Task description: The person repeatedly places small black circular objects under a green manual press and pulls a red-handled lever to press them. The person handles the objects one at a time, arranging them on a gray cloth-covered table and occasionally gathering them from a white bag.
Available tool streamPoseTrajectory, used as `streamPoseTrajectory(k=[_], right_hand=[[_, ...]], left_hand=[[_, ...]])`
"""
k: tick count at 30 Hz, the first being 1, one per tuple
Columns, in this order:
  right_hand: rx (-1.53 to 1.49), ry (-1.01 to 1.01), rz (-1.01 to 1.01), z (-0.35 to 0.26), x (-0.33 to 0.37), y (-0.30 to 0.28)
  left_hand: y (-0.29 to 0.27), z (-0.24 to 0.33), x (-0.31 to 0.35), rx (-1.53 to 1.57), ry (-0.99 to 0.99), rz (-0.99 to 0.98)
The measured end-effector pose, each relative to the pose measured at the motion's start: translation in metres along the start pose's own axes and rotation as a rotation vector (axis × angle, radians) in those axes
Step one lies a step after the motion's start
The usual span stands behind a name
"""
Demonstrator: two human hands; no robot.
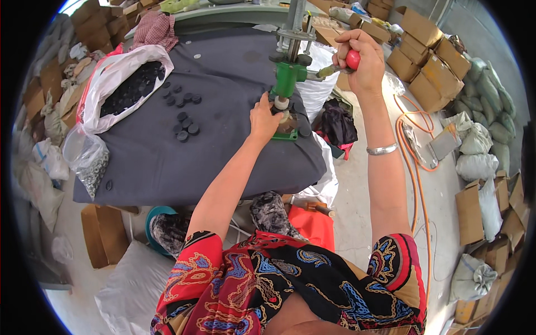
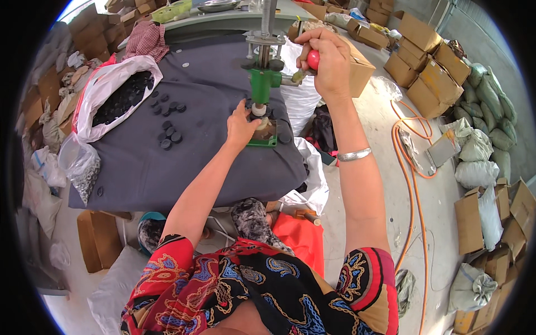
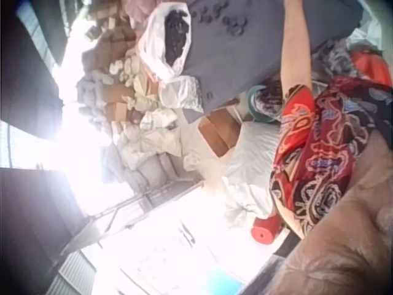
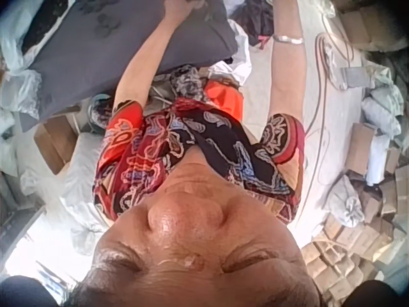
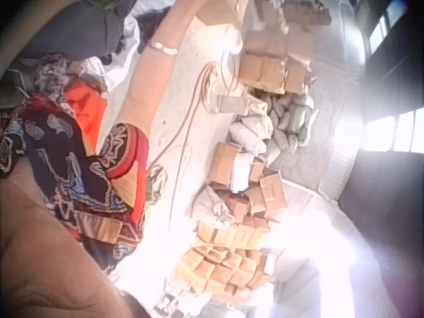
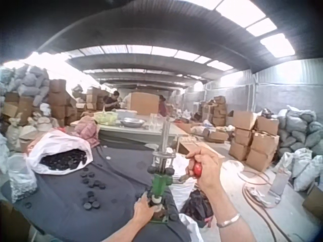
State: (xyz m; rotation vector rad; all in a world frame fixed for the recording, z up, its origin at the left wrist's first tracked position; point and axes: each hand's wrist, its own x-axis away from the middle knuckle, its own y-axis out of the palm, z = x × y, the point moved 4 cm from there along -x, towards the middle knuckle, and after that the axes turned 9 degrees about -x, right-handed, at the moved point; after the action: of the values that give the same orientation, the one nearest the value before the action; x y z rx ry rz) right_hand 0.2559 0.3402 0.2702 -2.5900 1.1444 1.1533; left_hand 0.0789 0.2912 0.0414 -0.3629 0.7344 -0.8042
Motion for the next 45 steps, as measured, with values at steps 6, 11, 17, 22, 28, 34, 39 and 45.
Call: streamPoseTrajectory(k=[6,11,17,22,28,34,39,45], right_hand=[[0.004,-0.017,0.001,0.003,0.016,0.000],[0.130,-0.111,-0.013,0.015,0.074,0.004],[0.464,-0.491,-0.189,0.051,0.150,0.002],[0.519,-0.342,-0.243,0.040,0.140,0.006],[0.352,-0.133,-0.043,0.017,0.104,0.005],[0.116,-0.071,-0.030,0.007,0.044,0.001],[0.024,-0.013,0.009,0.004,0.006,-0.006],[-0.005,0.007,0.059,-0.002,-0.016,0.001]], left_hand=[[0.013,-0.006,-0.005,0.059,-0.074,-0.026],[0.008,-0.007,-0.005,0.107,-0.057,-0.041],[-0.027,-0.030,0.003,-0.184,0.137,0.112],[-0.110,-0.057,0.018,-0.801,-0.036,0.130],[-0.115,-0.092,0.057,-1.139,-0.006,0.107],[-0.103,-0.073,0.069,-0.870,0.095,0.000],[-0.103,-0.060,0.068,-0.718,0.123,0.106],[-0.103,-0.084,0.063,-0.629,0.036,0.098]])
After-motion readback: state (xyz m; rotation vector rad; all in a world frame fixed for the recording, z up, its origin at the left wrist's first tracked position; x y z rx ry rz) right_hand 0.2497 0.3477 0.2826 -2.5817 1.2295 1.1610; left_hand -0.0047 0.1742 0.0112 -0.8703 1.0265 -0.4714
